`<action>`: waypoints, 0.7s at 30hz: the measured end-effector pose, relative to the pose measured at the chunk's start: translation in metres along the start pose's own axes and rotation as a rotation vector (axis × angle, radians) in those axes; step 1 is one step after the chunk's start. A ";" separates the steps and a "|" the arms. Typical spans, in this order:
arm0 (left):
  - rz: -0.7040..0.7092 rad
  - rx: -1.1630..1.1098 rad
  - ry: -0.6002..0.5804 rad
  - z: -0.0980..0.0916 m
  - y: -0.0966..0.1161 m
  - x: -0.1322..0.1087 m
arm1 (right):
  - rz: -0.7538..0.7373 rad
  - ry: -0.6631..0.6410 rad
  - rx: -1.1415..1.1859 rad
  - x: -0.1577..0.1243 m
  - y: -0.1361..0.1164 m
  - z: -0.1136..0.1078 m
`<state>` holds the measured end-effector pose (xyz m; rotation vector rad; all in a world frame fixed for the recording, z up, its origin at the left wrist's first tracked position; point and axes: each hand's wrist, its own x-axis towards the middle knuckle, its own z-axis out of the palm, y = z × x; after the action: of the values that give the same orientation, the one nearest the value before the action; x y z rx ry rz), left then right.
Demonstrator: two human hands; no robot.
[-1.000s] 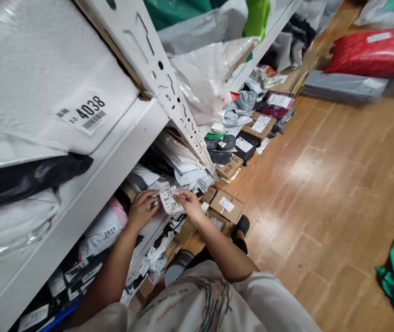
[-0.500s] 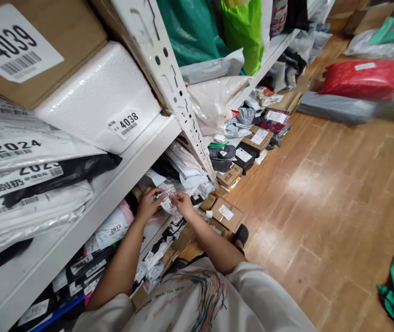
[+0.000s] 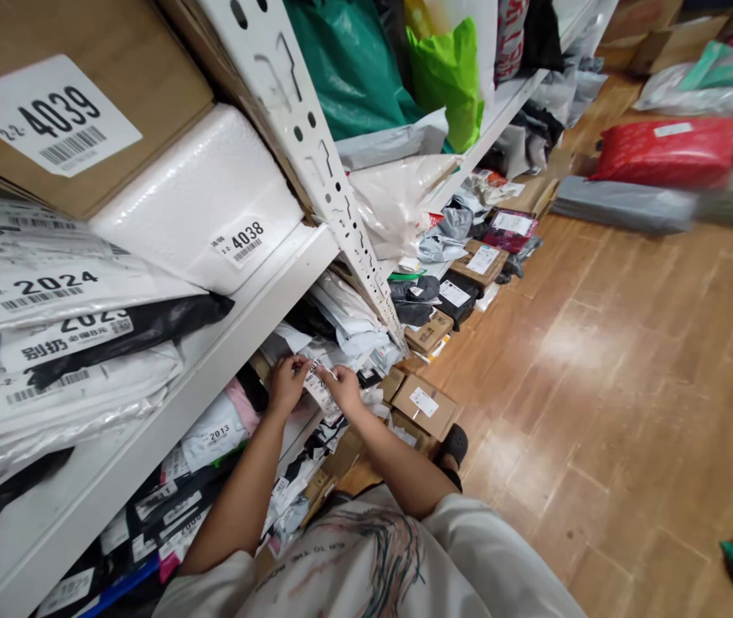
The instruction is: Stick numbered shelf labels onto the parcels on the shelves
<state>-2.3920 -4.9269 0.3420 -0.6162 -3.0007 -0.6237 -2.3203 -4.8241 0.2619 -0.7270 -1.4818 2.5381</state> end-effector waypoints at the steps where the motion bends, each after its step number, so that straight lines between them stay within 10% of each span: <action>1: 0.001 0.023 0.004 0.000 0.000 0.000 | 0.009 -0.021 0.014 -0.002 0.000 -0.001; 11: 0.009 0.139 0.017 0.002 0.008 -0.005 | 0.085 0.109 0.050 -0.035 0.022 -0.024; 16: 0.017 0.223 0.205 -0.018 0.027 0.007 | 0.102 0.010 0.084 -0.066 0.043 -0.059; 21: 0.267 0.202 -0.135 -0.046 0.019 0.035 | 0.074 -0.132 0.131 -0.062 0.024 -0.073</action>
<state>-2.4196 -4.9154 0.3945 -1.0563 -2.9682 -0.2706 -2.2294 -4.7993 0.2334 -0.6180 -1.3320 2.7568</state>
